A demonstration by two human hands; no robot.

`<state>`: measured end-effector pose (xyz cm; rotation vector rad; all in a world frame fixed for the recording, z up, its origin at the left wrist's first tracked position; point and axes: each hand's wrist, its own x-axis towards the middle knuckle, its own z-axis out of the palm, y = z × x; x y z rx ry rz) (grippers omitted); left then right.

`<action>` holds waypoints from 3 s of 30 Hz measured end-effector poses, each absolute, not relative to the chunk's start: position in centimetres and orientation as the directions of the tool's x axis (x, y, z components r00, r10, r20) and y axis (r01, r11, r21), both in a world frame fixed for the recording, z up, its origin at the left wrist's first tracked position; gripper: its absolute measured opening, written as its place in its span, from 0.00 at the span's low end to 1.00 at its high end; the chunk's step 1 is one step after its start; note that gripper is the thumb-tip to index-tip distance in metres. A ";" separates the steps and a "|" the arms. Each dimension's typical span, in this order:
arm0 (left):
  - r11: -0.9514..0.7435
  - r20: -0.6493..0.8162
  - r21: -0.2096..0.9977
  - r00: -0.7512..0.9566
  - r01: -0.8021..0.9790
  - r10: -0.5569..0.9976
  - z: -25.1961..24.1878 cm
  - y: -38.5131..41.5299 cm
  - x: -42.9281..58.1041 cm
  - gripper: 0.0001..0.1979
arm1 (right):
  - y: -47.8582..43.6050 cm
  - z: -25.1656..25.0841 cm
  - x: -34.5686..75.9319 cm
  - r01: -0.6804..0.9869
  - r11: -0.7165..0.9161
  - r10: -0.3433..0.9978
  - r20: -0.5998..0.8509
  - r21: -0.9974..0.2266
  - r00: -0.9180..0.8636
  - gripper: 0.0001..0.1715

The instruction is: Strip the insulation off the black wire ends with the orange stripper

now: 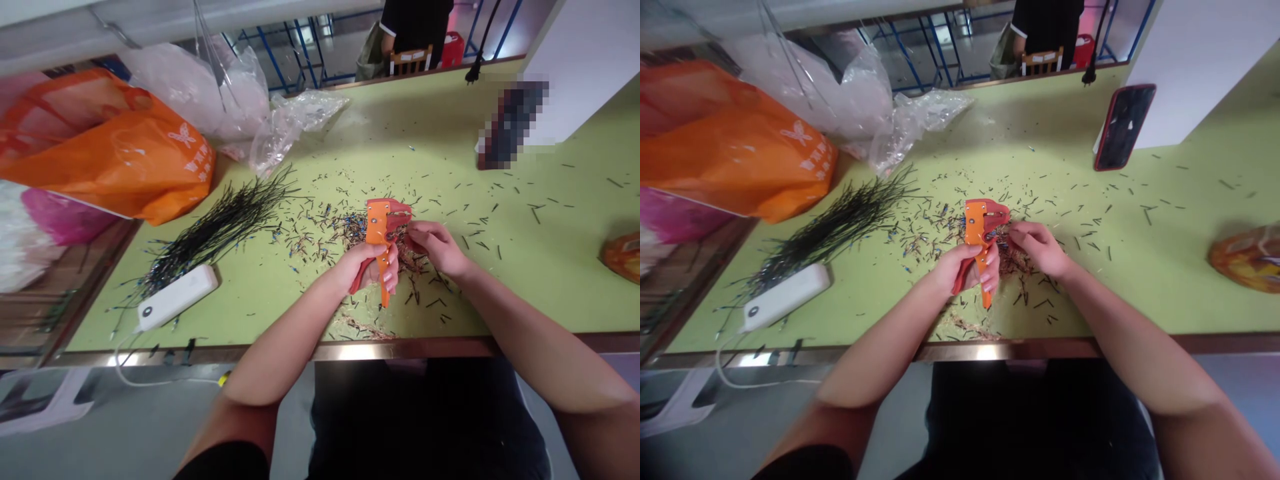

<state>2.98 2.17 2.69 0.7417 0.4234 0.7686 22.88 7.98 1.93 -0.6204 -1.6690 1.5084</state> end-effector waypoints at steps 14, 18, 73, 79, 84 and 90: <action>0.469 -0.061 0.761 0.670 -0.449 0.740 2.6 1.7 3.4 0.18 | 7.6 1.7 22.5 -0.197 0.188 0.720 0.271 -0.962 -0.639 0.24; 0.414 -0.024 0.787 0.647 -0.458 0.762 3.0 1.3 3.5 0.18 | 7.6 1.5 22.5 -0.181 0.176 0.736 0.252 -0.968 -0.628 0.23; 0.380 -0.095 0.759 0.487 -0.529 0.868 3.7 2.4 2.8 0.19 | 8.3 3.1 23.0 -0.061 0.254 0.822 0.249 -0.965 -0.512 0.29; 0.430 -0.130 0.773 0.547 -0.467 0.827 2.7 2.2 3.0 0.18 | 8.3 2.9 23.0 -0.078 0.298 0.804 0.294 -0.951 -0.516 0.29; 0.457 -0.167 0.772 0.552 -0.442 0.817 2.1 2.4 3.1 0.18 | 8.3 3.0 23.0 -0.059 0.342 0.787 0.320 -0.938 -0.527 0.30; 0.457 -0.172 0.783 0.559 -0.422 0.811 1.9 2.7 2.9 0.19 | 8.1 3.2 23.1 -0.008 0.458 0.770 0.402 -0.889 -0.495 0.27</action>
